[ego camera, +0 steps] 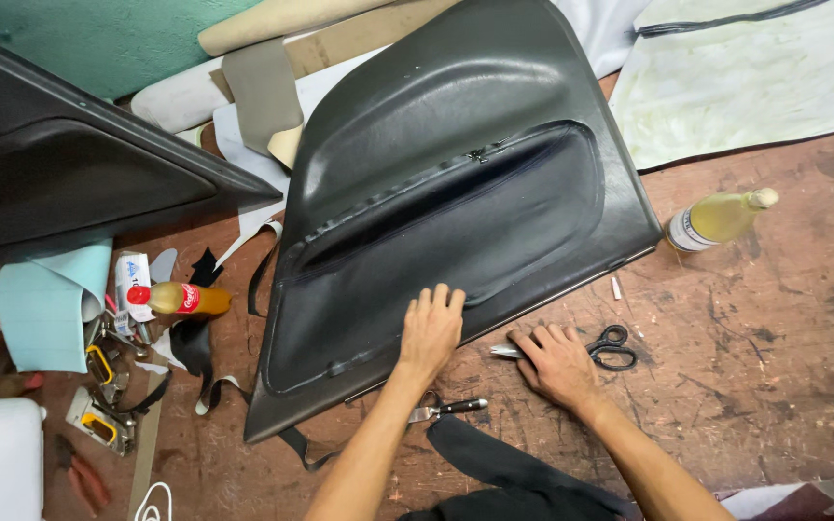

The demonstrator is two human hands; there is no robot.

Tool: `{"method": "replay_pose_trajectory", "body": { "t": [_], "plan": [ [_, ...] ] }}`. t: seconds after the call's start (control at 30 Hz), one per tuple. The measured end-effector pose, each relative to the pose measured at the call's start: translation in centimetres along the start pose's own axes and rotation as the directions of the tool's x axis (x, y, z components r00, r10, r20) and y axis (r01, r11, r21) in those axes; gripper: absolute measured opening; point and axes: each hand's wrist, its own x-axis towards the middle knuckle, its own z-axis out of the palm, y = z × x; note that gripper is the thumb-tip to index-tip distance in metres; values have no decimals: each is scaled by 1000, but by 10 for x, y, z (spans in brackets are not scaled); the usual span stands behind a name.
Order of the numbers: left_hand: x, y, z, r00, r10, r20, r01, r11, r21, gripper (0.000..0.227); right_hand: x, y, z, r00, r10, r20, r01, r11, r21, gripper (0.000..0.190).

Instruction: The person applies adhesive and fits black fabric into the recessed pocket of a car door panel using a small tool to press the edges into the seams.

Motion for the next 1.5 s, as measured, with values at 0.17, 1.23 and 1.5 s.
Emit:
{"method": "replay_pose_trajectory", "body": {
  "t": [0.17,1.23,1.5],
  "plan": [
    [-6,-17,12,990,79,-113,-79,997,4,15,-3,2,6,999,-18,-49,18,1000,-14,47],
    [1,-36,-15,994,107,15,-88,886,-455,20,-1,-1,5,999,-23,-46,22,999,-29,47],
    [-7,-27,-9,997,76,-33,-82,965,-249,20,-2,-1,5,1000,-4,-9,4,1000,-21,47]
  ]
}}
